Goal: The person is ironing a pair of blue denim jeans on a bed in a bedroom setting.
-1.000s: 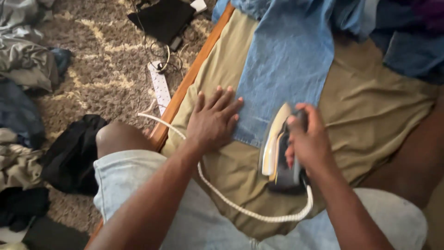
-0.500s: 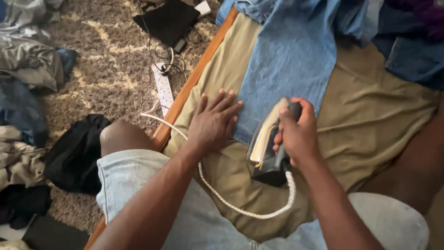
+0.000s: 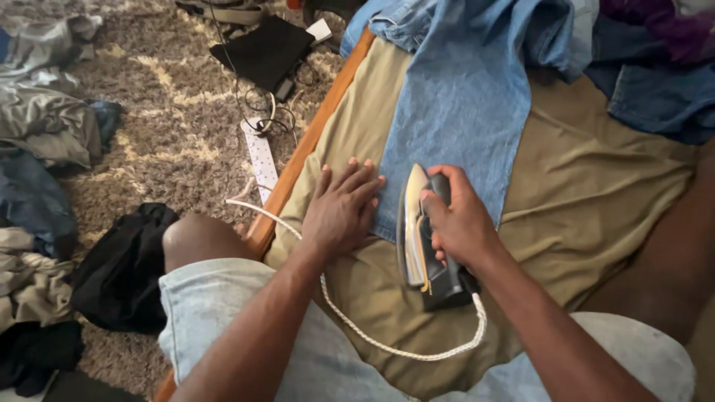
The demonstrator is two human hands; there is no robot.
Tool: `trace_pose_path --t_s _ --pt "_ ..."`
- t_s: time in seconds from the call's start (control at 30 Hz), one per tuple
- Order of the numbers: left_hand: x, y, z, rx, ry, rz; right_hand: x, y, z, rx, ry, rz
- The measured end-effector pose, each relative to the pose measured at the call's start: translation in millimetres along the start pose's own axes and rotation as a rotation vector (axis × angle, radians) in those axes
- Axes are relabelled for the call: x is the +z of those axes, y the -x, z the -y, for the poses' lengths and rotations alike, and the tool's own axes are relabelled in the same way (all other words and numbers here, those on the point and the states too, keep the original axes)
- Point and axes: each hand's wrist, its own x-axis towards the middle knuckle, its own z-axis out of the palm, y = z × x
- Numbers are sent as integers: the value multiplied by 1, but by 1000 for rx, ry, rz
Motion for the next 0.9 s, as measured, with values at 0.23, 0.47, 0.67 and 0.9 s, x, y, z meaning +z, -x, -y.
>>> trace_pose_path --t_s 0.23,0.47,0.67,0.9 --pt "3 3 7 -35 136 -165 6 -5 4 -7 8 -8" --pt "5 6 7 -27 65 -149 6 -6 5 -30 50 40" --pt "6 5 8 -44 92 -145 11 -11 -4 5 -3 -25" --pt "13 8 9 -20 104 -170 12 -10 2 -3 -77 2"
